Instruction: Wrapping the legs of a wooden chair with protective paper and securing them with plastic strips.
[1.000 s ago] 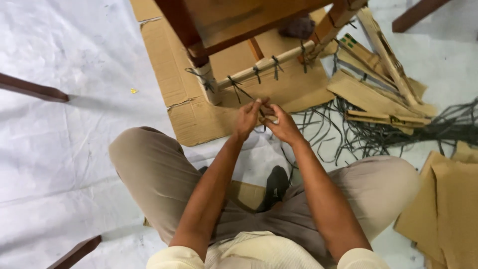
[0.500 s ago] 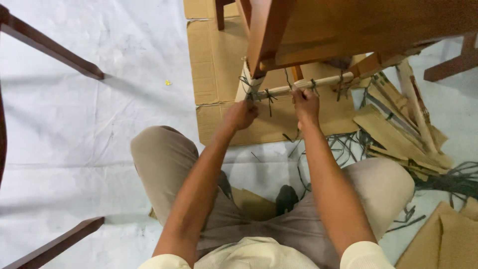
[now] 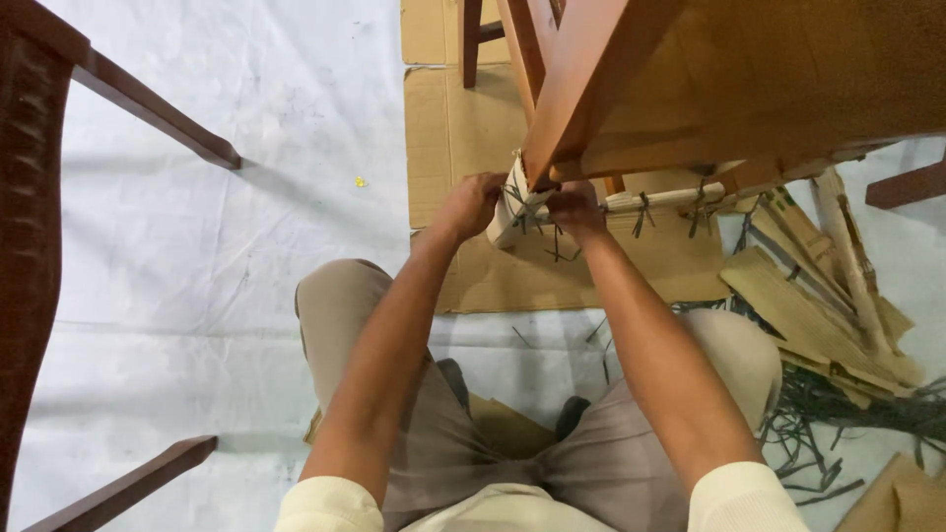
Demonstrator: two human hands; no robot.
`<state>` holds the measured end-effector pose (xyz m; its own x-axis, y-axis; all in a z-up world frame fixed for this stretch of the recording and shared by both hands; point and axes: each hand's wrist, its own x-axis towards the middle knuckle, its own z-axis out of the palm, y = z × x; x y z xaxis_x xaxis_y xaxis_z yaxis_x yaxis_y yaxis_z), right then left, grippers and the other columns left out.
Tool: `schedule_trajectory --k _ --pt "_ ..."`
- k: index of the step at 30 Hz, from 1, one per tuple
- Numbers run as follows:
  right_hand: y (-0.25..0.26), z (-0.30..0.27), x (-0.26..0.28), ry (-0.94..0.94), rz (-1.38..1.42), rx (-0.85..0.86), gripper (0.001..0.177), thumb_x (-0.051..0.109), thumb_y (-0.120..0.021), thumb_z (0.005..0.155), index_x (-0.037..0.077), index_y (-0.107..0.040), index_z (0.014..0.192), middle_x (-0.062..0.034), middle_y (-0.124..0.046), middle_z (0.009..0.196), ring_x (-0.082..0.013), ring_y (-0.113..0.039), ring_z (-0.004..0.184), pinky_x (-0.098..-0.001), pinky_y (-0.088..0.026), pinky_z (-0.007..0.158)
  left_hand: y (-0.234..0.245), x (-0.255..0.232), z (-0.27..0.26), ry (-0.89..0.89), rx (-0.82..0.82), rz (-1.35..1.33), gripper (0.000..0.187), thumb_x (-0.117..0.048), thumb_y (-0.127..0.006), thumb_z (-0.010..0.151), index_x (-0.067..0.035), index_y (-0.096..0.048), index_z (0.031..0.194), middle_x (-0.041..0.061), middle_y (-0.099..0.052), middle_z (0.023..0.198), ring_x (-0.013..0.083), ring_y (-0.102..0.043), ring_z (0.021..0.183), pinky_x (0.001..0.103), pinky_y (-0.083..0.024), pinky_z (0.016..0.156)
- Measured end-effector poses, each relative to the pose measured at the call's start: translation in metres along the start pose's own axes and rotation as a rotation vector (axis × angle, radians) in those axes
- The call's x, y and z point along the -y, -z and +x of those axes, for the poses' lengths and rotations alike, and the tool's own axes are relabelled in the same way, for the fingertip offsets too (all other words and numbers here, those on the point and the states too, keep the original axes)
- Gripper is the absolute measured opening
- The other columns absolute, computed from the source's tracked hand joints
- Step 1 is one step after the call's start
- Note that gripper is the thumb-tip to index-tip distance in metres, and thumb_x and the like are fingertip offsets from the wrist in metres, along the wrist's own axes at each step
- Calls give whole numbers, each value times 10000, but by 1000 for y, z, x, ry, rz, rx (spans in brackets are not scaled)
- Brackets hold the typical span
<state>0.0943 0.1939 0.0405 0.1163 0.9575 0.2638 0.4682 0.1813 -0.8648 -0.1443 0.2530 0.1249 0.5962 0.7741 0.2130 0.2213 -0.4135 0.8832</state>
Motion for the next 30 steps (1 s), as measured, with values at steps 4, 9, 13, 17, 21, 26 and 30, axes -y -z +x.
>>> schedule_trajectory --k 4,9,13,17,21,26,30 --pt "-1 -5 13 -354 -62 79 248 219 -641 954 -29 -659 943 -121 -630 802 -126 -571 765 -326 -467 700 1 5 -4 32 -51 261 178 -97 -676 930 -91 -786 1070 173 -766 1004 371 -726 908 421 -578 795" --pt "2 -28 42 -442 358 -59 194 171 -663 961 27 -644 832 9 -589 789 -78 -530 711 -273 -428 641 -1 24 -19 254 -192 124 147 -186 -723 850 -89 -796 935 140 -764 855 277 -757 743 390 -592 694" --pt "5 -59 46 -709 431 -106 195 248 -698 960 103 -689 829 45 -578 734 -43 -443 588 -244 -349 525 -9 28 -41 414 -231 192 171 -209 -756 826 -53 -793 885 160 -758 796 293 -737 704 393 -561 654" --pt "-4 -93 37 -840 594 -225 177 218 -719 944 103 -648 830 13 -548 718 -74 -412 530 -264 -285 440 -20 19 -61 565 -190 41 225 -259 -685 880 -50 -758 918 78 -788 782 185 -744 664 345 -577 637" --pt "-22 -113 47 -793 756 -271 86 163 -705 917 84 -674 911 0 -668 803 -63 -485 583 -245 -334 468 -34 2 -77 732 -144 -149 262 -302 -658 919 -64 -742 987 24 -787 747 116 -726 624 321 -587 620" --pt "-44 -121 107 -751 630 -184 164 231 -711 970 83 -731 1038 11 -664 848 -50 -524 645 -227 -393 550 -61 21 -90 651 -189 -128 247 -321 -696 910 -86 -771 907 20 -760 735 104 -685 622 293 -518 586" --pt "-56 -123 126 -569 338 -191 189 233 -681 992 55 -724 1039 -24 -736 852 -76 -662 709 -247 -546 665 -68 25 -96 661 -145 -231 276 -302 -692 954 -72 -757 816 55 -656 666 133 -572 598 339 -437 575"
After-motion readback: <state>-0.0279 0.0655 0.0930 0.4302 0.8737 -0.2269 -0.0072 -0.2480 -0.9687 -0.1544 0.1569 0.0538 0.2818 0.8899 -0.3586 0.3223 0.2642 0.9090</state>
